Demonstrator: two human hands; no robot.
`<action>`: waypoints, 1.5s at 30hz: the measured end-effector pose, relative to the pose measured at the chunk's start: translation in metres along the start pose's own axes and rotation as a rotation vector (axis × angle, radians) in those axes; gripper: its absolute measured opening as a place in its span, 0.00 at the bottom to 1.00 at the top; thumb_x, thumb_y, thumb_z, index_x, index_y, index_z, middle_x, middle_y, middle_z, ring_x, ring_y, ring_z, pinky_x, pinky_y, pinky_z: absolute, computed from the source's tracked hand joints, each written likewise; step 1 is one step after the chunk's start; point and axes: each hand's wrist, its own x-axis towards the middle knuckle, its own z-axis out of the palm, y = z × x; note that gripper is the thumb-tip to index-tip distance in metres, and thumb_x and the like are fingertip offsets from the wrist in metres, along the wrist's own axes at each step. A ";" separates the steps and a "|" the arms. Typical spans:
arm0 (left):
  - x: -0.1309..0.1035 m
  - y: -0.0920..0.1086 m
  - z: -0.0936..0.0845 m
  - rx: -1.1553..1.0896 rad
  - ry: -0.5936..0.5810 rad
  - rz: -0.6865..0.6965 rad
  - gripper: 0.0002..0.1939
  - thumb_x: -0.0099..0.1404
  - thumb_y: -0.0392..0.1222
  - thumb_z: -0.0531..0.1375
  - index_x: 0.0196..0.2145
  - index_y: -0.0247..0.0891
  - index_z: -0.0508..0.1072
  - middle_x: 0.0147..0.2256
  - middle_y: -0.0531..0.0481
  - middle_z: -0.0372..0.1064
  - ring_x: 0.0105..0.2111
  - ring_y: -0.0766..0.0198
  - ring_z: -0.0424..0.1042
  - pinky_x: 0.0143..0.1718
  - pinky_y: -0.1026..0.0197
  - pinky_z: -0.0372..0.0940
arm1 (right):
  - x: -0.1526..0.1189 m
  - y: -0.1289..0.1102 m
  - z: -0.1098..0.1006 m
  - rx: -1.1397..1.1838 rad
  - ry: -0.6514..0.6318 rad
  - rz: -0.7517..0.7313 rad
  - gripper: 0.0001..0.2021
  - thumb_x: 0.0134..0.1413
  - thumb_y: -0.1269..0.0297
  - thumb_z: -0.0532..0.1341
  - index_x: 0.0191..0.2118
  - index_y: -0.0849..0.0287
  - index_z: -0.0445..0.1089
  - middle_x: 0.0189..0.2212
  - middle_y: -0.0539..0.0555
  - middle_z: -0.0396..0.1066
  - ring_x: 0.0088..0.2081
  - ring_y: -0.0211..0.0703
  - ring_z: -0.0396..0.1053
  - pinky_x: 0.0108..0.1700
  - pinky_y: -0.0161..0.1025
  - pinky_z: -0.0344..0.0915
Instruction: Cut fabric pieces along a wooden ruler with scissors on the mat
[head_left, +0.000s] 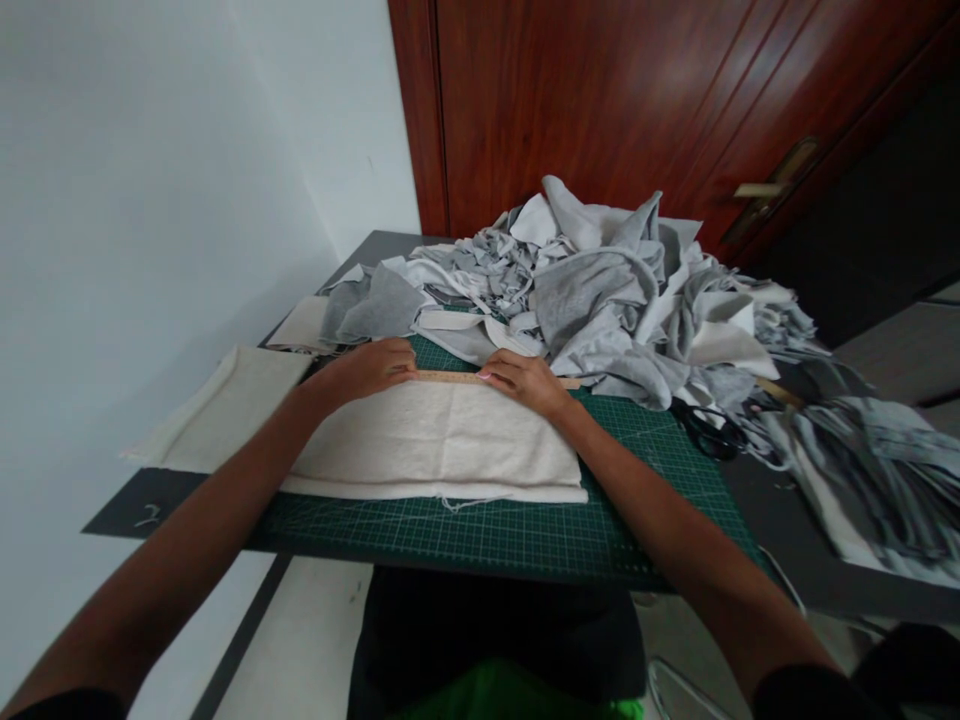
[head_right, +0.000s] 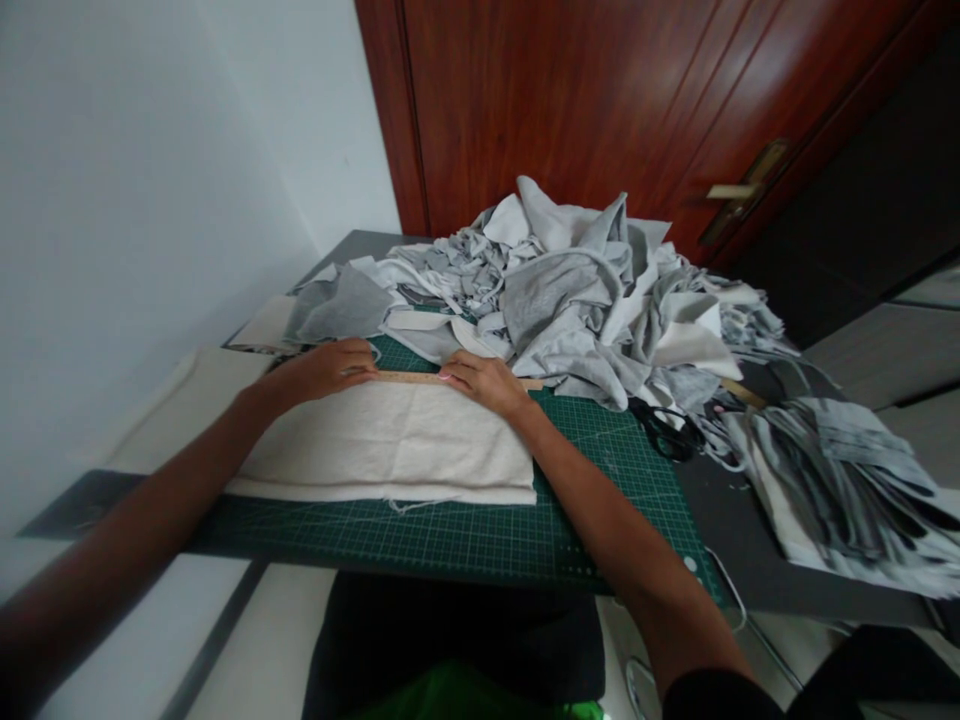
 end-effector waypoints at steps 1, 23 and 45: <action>0.004 0.002 0.001 -0.013 -0.010 0.014 0.22 0.83 0.51 0.54 0.39 0.37 0.82 0.38 0.45 0.75 0.40 0.59 0.73 0.48 0.60 0.67 | 0.000 0.000 0.000 -0.013 -0.003 -0.005 0.12 0.78 0.60 0.61 0.52 0.54 0.83 0.49 0.57 0.81 0.46 0.44 0.81 0.46 0.38 0.75; 0.063 0.013 0.018 -0.314 -0.174 0.164 0.27 0.82 0.60 0.55 0.47 0.35 0.86 0.40 0.42 0.75 0.41 0.60 0.75 0.44 0.62 0.67 | -0.017 -0.068 0.001 0.425 -0.061 -0.004 0.12 0.76 0.56 0.64 0.46 0.57 0.81 0.40 0.55 0.78 0.35 0.40 0.73 0.38 0.37 0.71; 0.112 0.083 0.061 -0.400 -0.301 0.297 0.20 0.78 0.38 0.58 0.62 0.40 0.82 0.31 0.52 0.69 0.29 0.68 0.68 0.33 0.67 0.59 | -0.115 -0.101 -0.072 0.665 -0.188 0.218 0.11 0.72 0.58 0.68 0.40 0.59 0.82 0.34 0.56 0.79 0.33 0.39 0.74 0.32 0.34 0.65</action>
